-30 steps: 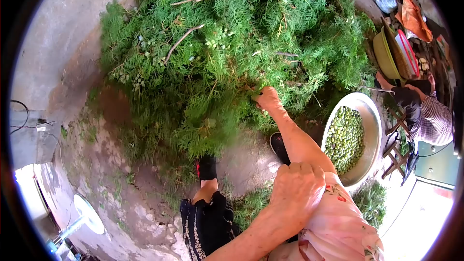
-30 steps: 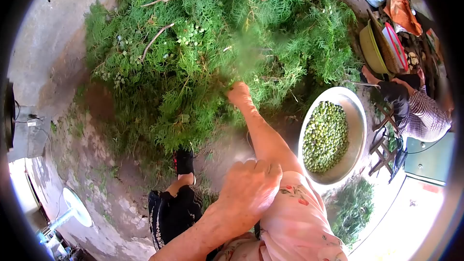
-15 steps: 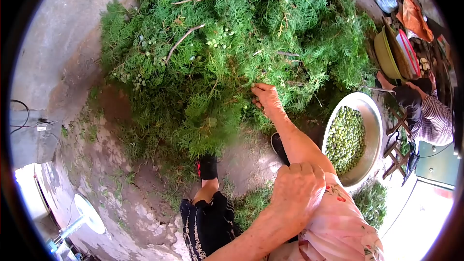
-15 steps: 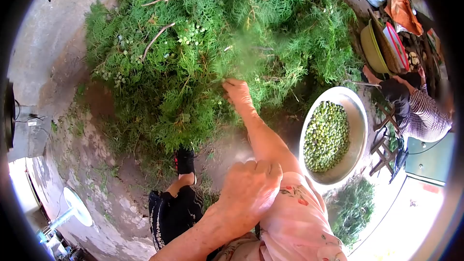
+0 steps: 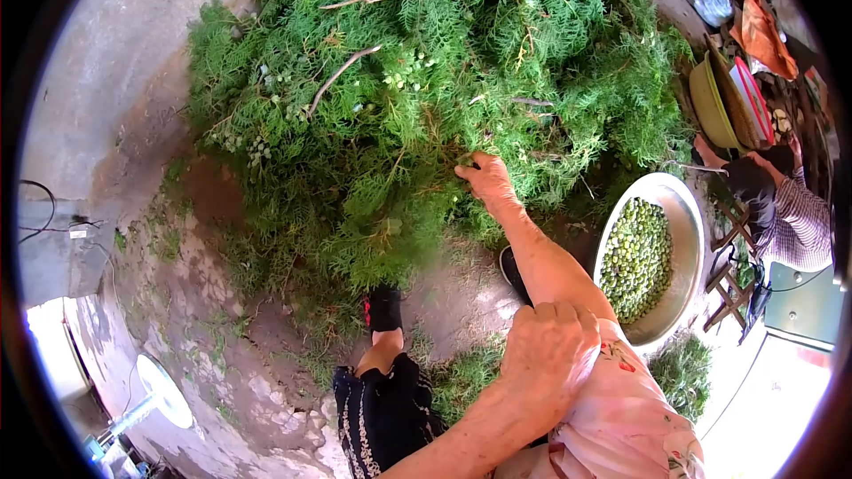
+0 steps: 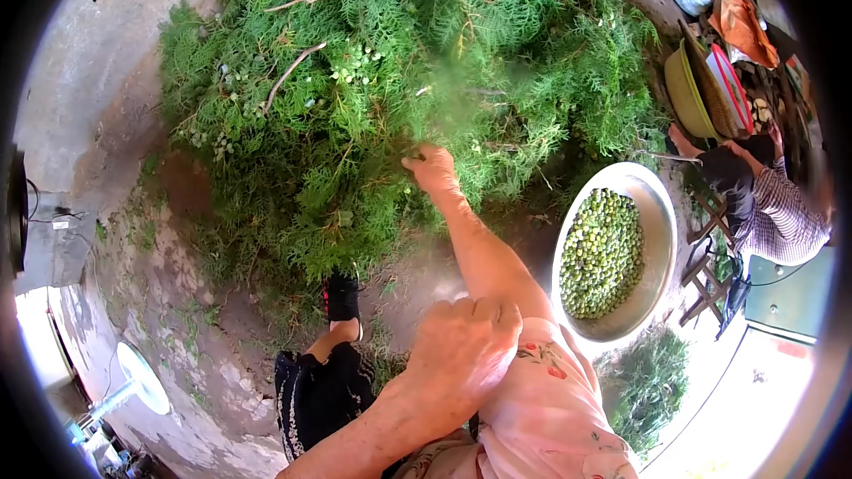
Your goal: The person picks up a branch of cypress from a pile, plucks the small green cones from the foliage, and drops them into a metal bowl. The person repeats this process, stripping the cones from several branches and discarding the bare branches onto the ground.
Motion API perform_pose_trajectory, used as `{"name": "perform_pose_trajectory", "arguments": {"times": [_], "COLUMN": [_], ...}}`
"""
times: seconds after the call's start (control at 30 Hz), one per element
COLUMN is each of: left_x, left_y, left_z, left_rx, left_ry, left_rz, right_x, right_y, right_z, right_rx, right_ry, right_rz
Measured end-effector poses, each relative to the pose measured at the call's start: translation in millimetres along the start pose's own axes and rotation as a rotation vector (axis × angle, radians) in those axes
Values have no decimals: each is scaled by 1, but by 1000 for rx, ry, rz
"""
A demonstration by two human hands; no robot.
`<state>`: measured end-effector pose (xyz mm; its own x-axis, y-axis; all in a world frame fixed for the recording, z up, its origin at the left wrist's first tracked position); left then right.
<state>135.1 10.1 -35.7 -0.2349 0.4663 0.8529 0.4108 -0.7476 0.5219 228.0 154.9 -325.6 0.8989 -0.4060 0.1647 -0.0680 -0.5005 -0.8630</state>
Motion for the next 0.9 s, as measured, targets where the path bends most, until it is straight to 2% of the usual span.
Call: {"name": "perform_pose_trajectory", "arguments": {"times": [0.13, 0.23, 0.33, 0.43, 0.53, 0.63, 0.8, 0.9], "left_x": [0, 0, 3, 2, 1, 4, 6, 7], "left_y": [0, 1, 1, 1, 1, 4, 8, 9], "left_z": [-1, 0, 0, -2, -2, -2, -7, -9], "left_rx": [5, -2, -5, -10, -13, -21, -60, -64], "left_ry": [-6, -17, -30, -51, -52, -49, -35, -41], "left_rz": [-16, -25, -61, -56, -34, -52, -54, 4], "right_x": [4, 5, 4, -3, 3, 12, 48, 76], "right_y": [2, 2, 22, 8, 9, -2, -29, -41], "right_z": [-8, -16, -14, -29, -37, -44, -53, -59], "right_rx": [-65, -83, -168, -147, -176, -182, -197, -216], "right_ry": [-22, -78, -105, -196, -319, -404, -451, -466], "right_rz": [51, -72, 21, 128, 89, 281, 379, 240]}}
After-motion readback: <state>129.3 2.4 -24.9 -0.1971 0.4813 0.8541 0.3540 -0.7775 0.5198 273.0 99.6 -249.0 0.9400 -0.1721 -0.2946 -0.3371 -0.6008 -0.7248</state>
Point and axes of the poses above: each hand's wrist, its own z-axis towards the middle knuckle, its own x-axis out of the back of the hand, y = z × x, the point moved 10 cm from there along z, towards the middle knuckle, and after that the axes turned 5 degrees about z, right-handed, at the moved point
